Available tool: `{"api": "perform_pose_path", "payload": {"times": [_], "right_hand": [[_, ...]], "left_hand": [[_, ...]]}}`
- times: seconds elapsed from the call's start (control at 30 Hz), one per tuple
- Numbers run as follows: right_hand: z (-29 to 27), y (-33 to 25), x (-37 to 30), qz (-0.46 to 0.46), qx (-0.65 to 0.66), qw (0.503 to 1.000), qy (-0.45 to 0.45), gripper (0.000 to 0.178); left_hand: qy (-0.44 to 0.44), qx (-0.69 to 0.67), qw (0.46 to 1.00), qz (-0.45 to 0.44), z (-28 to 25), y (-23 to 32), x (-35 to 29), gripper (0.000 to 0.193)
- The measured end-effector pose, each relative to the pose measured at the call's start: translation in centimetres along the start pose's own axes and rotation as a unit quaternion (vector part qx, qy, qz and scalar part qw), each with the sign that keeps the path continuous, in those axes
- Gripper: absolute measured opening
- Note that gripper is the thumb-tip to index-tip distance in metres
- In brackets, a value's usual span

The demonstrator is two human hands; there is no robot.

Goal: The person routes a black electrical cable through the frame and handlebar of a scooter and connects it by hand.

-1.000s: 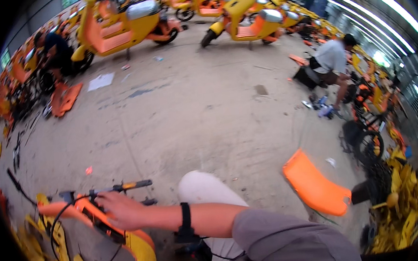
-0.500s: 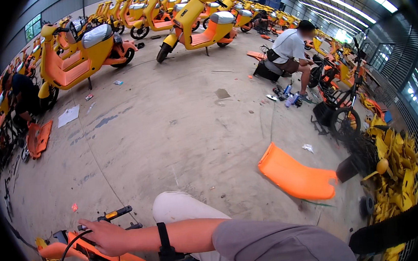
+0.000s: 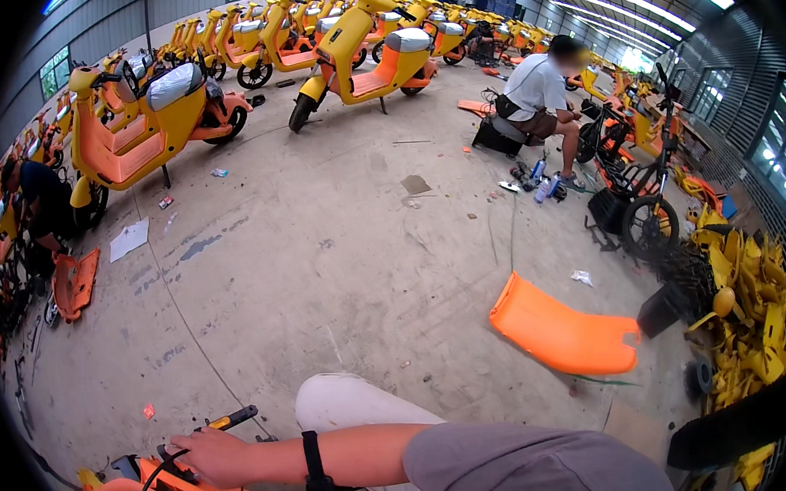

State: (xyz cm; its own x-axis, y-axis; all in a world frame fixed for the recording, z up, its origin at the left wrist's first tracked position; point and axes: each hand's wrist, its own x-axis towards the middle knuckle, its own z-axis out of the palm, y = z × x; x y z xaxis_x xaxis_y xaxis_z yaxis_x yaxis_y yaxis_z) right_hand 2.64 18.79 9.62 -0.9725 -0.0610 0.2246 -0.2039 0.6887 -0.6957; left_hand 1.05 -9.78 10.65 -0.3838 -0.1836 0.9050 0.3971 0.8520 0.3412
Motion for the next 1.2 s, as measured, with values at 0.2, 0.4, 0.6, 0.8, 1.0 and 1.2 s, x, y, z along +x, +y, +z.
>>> {"api": "perform_pose_path", "payload": {"times": [0.2, 0.4, 0.6, 0.8, 1.0, 1.2], "right_hand": [[1.9, 0.7, 0.5, 0.025, -0.044, 0.999, 0.004, 0.055], [2.8, 1.6, -0.2, 0.037, -0.053, 0.997, 0.033, 0.054], [4.4, 1.4, 0.4, 0.029, -0.099, 0.995, -0.018, 0.053], [4.7, 1.9, -0.8, 0.034, -0.095, 0.994, 0.034, 0.052], [5.2, 2.2, -1.0, 0.056, -0.096, 0.994, -0.019, 0.042], [6.5, 4.1, -1.6, 0.067, -0.140, 0.987, -0.044, 0.035]], "left_hand": [[-0.055, 0.096, 0.994, 0.025, 0.0, -2.9, -0.7, 0.023], [-0.080, 0.008, 0.997, 0.001, 0.2, -3.3, -0.6, 0.026], [-0.119, -0.006, 0.991, -0.055, -0.8, -7.2, -1.3, 0.025], [-0.149, -0.005, 0.984, -0.097, -1.8, -3.8, -1.2, 0.024], [-0.196, 0.050, 0.979, -0.037, -2.2, -5.1, -1.6, 0.024], [-0.271, 0.067, 0.957, -0.079, -2.0, -5.0, -2.4, 0.027]]}}
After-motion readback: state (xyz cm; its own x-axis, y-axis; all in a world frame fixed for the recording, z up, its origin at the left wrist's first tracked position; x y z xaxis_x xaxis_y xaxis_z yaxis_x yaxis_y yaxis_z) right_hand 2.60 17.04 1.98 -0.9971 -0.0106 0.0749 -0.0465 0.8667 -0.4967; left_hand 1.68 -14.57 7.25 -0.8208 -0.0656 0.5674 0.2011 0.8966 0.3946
